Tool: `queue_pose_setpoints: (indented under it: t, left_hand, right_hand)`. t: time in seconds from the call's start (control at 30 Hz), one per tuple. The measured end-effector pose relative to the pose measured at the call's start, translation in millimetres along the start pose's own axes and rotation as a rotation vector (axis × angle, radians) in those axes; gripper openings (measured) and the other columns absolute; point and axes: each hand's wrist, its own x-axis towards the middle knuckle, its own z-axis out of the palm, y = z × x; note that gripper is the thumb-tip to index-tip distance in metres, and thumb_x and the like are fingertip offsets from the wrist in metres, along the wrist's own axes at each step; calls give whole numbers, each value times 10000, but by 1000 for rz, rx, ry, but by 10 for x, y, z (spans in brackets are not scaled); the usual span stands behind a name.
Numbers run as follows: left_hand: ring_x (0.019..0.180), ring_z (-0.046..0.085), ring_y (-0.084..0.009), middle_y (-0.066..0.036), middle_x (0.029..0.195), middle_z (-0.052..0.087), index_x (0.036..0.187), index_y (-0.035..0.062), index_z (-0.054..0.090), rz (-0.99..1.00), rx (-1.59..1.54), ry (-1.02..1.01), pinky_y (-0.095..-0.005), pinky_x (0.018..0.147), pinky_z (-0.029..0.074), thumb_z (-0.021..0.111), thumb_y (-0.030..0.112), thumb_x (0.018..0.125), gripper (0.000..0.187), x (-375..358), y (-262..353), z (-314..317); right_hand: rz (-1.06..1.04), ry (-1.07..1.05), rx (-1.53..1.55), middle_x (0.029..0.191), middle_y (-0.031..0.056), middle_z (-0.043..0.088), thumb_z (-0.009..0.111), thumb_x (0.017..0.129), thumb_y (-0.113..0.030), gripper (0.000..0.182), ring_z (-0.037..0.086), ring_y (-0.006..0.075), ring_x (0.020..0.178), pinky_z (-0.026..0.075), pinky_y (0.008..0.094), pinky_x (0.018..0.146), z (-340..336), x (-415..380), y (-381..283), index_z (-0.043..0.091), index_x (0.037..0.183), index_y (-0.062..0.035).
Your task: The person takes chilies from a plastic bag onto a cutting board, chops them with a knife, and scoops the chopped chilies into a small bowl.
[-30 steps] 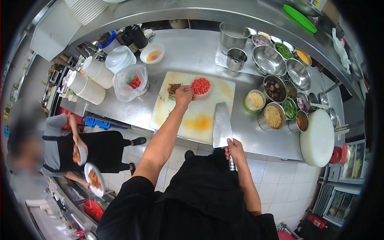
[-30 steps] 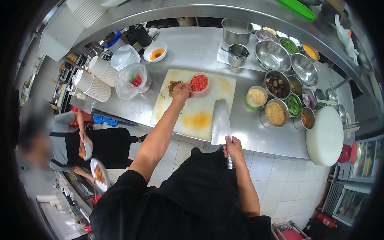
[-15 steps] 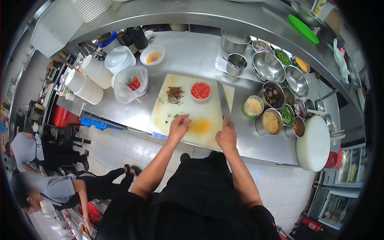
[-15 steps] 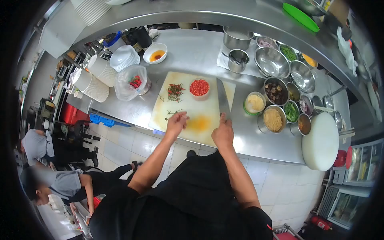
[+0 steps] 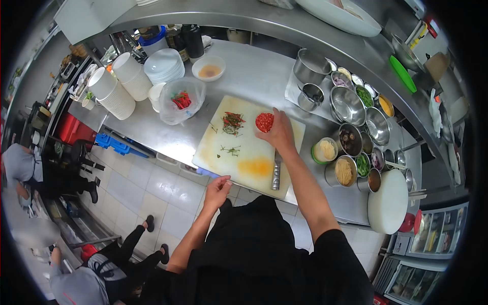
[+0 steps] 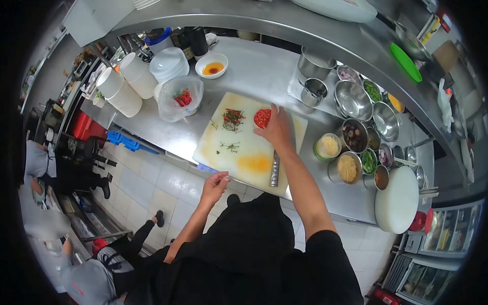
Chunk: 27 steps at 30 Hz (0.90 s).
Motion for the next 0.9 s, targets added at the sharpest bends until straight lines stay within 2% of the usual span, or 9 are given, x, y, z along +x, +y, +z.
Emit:
queue_pose_setpoints:
  t: [0.13, 0.37, 0.47, 0.63, 0.7, 0.77, 0.83, 0.87, 0.9]
  left_hand:
    - [744, 558, -74, -29, 898, 662, 1226, 6, 606, 33, 19, -45, -236, 667, 469, 636, 184, 934, 343, 18, 150, 104]
    - [742, 540, -75, -29, 896, 650, 1223, -2, 602, 107, 23, -125, -242, 684, 466, 631, 197, 935, 352, 228, 137, 257]
    - [742, 545, -85, -32, 895, 651, 1221, 1, 606, 149, 104, -126, -253, 692, 473, 628, 191, 932, 346, 233, 184, 285]
    - [741, 557, -101, -52, 902, 661, 1212, 20, 623, 145, 112, -172, -270, 687, 484, 651, 180, 906, 346, 269, 324, 403]
    - [774, 574, -78, -14, 913, 653, 1241, 34, 610, 305, 316, -96, -241, 684, 481, 654, 162, 904, 363, 269, 474, 336]
    - [713, 598, -130, -89, 935, 682, 1186, 32, 643, 460, 356, 118, -286, 656, 499, 701, 143, 845, 363, 541, 637, 110]
    - [706, 633, -208, -166, 958, 690, 1137, 16, 657, 603, 421, 376, -336, 670, 516, 636, 86, 861, 286, 938, 1068, -315]
    - [750, 661, -270, -195, 920, 682, 1123, 11, 658, 852, 460, 519, -357, 692, 522, 604, 70, 866, 269, 1184, 1284, -578]
    - [817, 681, -313, -205, 898, 683, 1089, 9, 671, 808, 415, 598, -382, 710, 525, 576, 51, 868, 244, 1276, 1641, -739]
  right_hand:
    - [112, -130, 57, 1247, 251, 538, 852, 527, -293, 1051, 512, 388, 1190, 427, 438, 1027, 144, 142, 31, 362, 1415, -16]
    - [120, -264, 123, 1257, 236, 532, 811, 524, -262, 967, 505, 389, 1192, 427, 438, 1020, 10, -173, -19, 423, 1382, -42]
    - [-168, -329, 194, 1325, 228, 486, 795, 572, -220, 890, 456, 386, 1246, 391, 452, 1047, 66, -183, 10, 441, 1373, -60]
    - [-130, -48, -32, 1444, 236, 369, 765, 683, -88, 842, 357, 405, 1331, 309, 489, 1102, 15, -175, 92, 374, 1428, -76]
    - [-69, 111, -28, 1410, 255, 411, 750, 719, -63, 793, 391, 426, 1305, 327, 487, 1092, 1, -250, 39, 386, 1424, -73]
    - [-64, 70, 101, 1302, 257, 504, 742, 734, -73, 765, 486, 447, 1200, 402, 464, 1030, -154, -495, 46, 390, 1413, -53]
    - [136, -98, 9, 1182, 268, 560, 745, 745, -132, 733, 553, 443, 1094, 469, 461, 939, -173, -896, 122, 405, 1383, -15]
    - [225, -218, -72, 1157, 277, 561, 751, 747, -169, 756, 565, 436, 1073, 483, 474, 904, -176, -1107, 122, 388, 1389, -3]
    - [318, -335, -155, 1132, 286, 561, 757, 748, -205, 783, 577, 430, 1052, 497, 487, 869, -174, -1271, 115, 371, 1394, 10]
